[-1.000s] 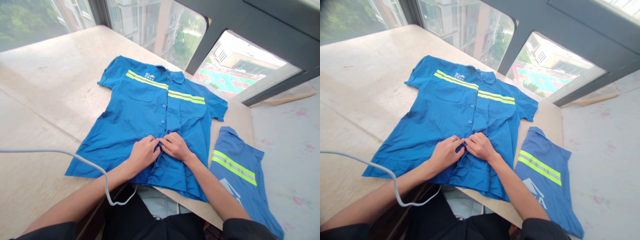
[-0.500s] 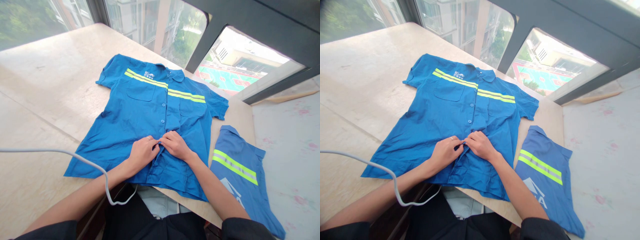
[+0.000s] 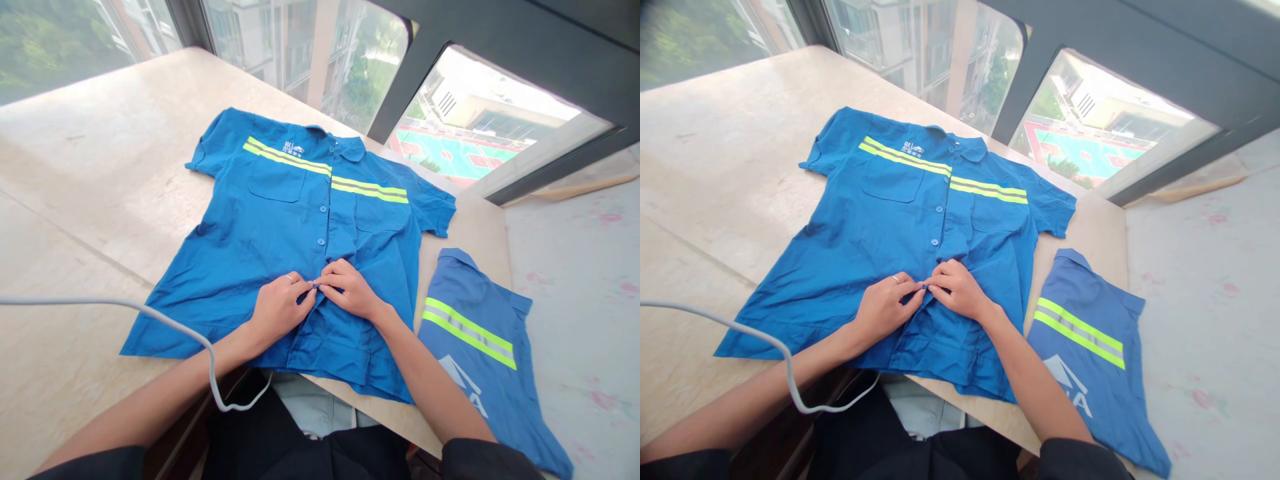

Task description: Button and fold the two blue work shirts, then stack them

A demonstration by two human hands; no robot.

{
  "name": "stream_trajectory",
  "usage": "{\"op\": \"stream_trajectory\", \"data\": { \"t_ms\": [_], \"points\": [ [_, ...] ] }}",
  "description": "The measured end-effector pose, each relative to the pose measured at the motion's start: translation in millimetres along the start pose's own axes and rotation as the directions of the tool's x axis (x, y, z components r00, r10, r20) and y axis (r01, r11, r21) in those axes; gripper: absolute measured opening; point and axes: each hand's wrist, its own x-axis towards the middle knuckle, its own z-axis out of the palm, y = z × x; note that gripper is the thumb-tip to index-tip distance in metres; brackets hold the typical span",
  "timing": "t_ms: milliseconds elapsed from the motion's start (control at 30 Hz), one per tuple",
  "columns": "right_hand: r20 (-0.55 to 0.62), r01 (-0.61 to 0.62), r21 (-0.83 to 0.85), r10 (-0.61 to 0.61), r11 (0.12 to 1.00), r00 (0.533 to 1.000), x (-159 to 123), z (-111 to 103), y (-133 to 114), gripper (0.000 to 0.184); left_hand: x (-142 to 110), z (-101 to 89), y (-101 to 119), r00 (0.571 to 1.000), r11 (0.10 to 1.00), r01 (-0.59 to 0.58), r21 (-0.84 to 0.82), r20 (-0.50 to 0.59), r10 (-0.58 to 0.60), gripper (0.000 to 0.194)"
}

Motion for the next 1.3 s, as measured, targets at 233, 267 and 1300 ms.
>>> {"op": "stream_trajectory", "data": {
  "t_ms": [233, 267, 1300],
  "points": [
    [0.028, -0.064, -0.031, 0.065, 0.997, 0.997, 0.1, 0.7, -2.6, 0.014, 1.8, -1.5, 3.1, 0.999, 0.999, 0.050, -0.015, 0.011, -0.050, 0.020],
    [0.033, -0.072, -0.036, 0.073, 0.997, 0.997, 0.1, 0.6, -3.4, 0.015, 2.2, -1.7, 3.2, 0.998, 0.998, 0.059, -0.020, 0.018, -0.058, 0.020],
    [0.163, -0.446, -0.205, 0.480, 0.871, 0.862, 12.1, 0.8, -30.7, 0.017, 5.0, -11.1, 5.2, 0.977, 0.981, 0.156, -0.117, 0.163, -0.135, 0.018]
  ]
}}
